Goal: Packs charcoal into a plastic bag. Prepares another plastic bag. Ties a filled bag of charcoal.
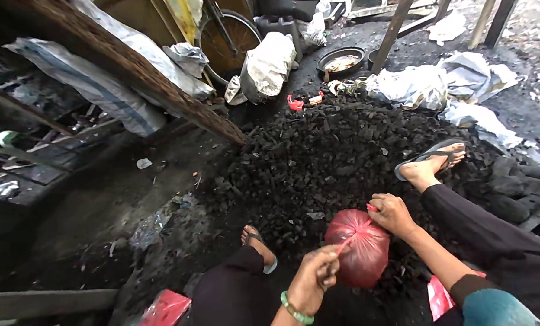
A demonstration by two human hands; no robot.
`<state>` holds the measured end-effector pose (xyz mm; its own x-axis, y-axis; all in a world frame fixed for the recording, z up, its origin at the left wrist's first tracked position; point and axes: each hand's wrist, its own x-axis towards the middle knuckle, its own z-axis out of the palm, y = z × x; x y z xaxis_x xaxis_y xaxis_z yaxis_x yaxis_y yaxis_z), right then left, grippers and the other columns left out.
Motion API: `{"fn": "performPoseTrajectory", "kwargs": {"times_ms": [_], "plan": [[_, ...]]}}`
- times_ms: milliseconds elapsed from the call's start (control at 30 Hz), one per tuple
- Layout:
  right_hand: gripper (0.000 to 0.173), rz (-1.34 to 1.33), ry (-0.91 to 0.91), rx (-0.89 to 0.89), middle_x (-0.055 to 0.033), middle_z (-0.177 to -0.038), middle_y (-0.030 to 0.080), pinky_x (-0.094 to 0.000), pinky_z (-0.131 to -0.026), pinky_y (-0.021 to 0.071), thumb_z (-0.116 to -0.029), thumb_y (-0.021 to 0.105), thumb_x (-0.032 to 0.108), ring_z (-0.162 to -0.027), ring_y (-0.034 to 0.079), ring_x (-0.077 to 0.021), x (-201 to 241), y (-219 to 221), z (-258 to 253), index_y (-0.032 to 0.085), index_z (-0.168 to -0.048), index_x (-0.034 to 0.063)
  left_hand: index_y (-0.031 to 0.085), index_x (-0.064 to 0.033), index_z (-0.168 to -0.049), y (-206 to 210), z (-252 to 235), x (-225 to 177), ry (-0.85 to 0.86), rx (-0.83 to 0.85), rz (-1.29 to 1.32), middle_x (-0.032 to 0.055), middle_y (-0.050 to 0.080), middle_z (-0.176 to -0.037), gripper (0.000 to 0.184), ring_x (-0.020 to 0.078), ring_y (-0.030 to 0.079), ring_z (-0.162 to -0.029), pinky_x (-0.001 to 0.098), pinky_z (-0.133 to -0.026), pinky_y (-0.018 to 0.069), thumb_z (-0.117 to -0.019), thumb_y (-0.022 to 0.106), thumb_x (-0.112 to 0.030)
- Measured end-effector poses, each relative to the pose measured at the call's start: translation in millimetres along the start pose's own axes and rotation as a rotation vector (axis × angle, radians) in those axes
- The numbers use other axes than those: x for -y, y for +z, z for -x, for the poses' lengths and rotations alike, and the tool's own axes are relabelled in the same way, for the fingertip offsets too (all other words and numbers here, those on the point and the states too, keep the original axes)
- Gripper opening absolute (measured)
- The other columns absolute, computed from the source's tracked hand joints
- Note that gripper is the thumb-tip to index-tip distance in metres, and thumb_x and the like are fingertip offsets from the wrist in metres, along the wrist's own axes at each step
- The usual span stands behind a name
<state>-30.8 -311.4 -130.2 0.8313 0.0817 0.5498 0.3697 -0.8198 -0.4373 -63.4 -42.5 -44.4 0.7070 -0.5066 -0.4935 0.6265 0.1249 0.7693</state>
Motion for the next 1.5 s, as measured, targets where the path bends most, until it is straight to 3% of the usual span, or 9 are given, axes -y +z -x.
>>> {"fn": "performPoseTrajectory", "kwargs": {"times_ms": [133, 300, 467, 633, 833, 967, 1100, 1333, 1500], "plan": [[0.016, -0.035, 0.005, -0.080, -0.0104, -0.067, 0.063, -0.0452, -0.060, 0.0550, -0.0778, 0.064, 0.012, -0.065, 0.066, -0.0274, 27, 8, 26, 0.065, -0.065, 0.0021, 0.066, -0.0024, -0.096, -9, -24, -15, -0.068, -0.262, 0.282, -0.0011, 0.053, -0.061, 0.036, 0.0051, 0.047, -0.045, 0.0172, -0.044, 0.0426, -0.1070, 0.034, -0.016], [0.031, -0.129, -0.159, -0.075, -0.0082, -0.077, 0.066, -0.0331, -0.071, 0.0566, -0.0973, 0.062, 0.025, -0.075, 0.067, -0.0212, 86, 22, 37, 0.064, -0.071, 0.0077, 0.067, -0.0022, -0.109, 5, -47, -17, 0.072, -0.177, -0.190, -0.0006, 0.060, -0.075, 0.021, 0.0037, 0.049, -0.056, 0.0186, -0.053, 0.0435, -0.1031, 0.050, -0.012], [0.028, -0.283, 0.044, -0.140, -0.0088, -0.081, 0.068, -0.0369, -0.074, 0.0563, -0.0932, 0.067, 0.025, -0.078, 0.068, -0.0195, 78, 9, 3, 0.072, -0.079, 0.0022, 0.069, 0.0002, -0.109, 15, -46, -23, 0.229, -0.076, -0.594, -0.0042, 0.055, -0.072, 0.028, 0.0021, 0.048, -0.060, 0.0197, -0.060, 0.0432, -0.1064, 0.048, -0.018], [0.032, -0.651, 0.301, -0.042, 0.0048, -0.076, 0.057, -0.0142, -0.067, 0.0480, -0.0998, 0.061, 0.027, -0.070, 0.055, 0.0021, 68, 9, 4, 0.065, -0.076, 0.0067, 0.074, -0.0017, -0.100, 18, -50, -20, 0.407, -0.039, -0.766, 0.0053, 0.070, -0.101, 0.020, 0.0081, 0.064, -0.096, 0.0295, -0.090, 0.0515, -0.1015, 0.060, -0.015], [0.026, -0.924, 0.478, 0.114, 0.0010, -0.103, 0.071, -0.0242, -0.088, 0.0585, -0.0826, 0.077, 0.013, -0.095, 0.069, -0.0060, 75, -7, 13, 0.071, -0.108, 0.0078, 0.071, -0.0037, -0.094, 16, -52, -20, 0.450, -0.044, -0.593, 0.0018, 0.067, -0.090, 0.016, 0.0071, 0.062, -0.082, 0.0263, -0.078, 0.0523, -0.1015, 0.058, -0.010], [0.011, -0.636, 0.275, -0.081, -0.0040, -0.108, 0.067, -0.0182, -0.087, 0.0561, -0.0881, 0.072, 0.011, -0.099, 0.064, -0.0035, 81, 7, 13, 0.078, -0.095, 0.0056, 0.072, -0.0050, -0.092, 14, -50, -26, 0.441, -0.096, -0.698, -0.0017, 0.066, -0.083, 0.016, 0.0040, 0.057, -0.071, 0.0230, -0.069, 0.0484, -0.1010, 0.061, -0.013], [0.012, -0.364, 0.059, -0.197, -0.0156, -0.130, 0.063, -0.0254, -0.096, 0.0563, -0.0931, 0.068, 0.013, -0.111, 0.066, -0.0129, 81, 20, 19, 0.077, -0.091, 0.0051, 0.072, -0.0059, -0.098, 15, -50, -32, 0.331, -0.266, -0.918, 0.0038, 0.070, -0.088, 0.012, 0.0132, 0.066, -0.081, 0.0360, -0.078, 0.0534, -0.0981, 0.069, -0.018], [0.015, -0.396, 0.134, -0.004, -0.0072, -0.112, 0.073, -0.0303, -0.092, 0.0586, -0.0957, 0.062, 0.008, -0.105, 0.071, -0.0142, 65, 11, 26, 0.075, -0.097, 0.0030, 0.074, -0.0009, -0.112, 17, -50, -21, 0.360, -0.057, -1.210, 0.0155, 0.070, -0.112, 0.029, 0.0279, 0.068, -0.106, 0.0474, -0.097, 0.0519, -0.1050, 0.057, -0.024], [0.013, -0.429, 0.139, -0.014, -0.0068, -0.116, 0.073, -0.0247, -0.090, 0.0581, -0.0912, 0.065, 0.009, -0.104, 0.071, -0.0102, 70, 10, 33, 0.077, -0.094, 0.0037, 0.064, -0.0007, -0.097, 13, -49, -17, 0.050, 0.056, -0.517, -0.0032, 0.052, -0.072, 0.023, 0.0013, 0.045, -0.057, 0.0170, -0.055, 0.0394, -0.1077, 0.049, -0.014]]}}
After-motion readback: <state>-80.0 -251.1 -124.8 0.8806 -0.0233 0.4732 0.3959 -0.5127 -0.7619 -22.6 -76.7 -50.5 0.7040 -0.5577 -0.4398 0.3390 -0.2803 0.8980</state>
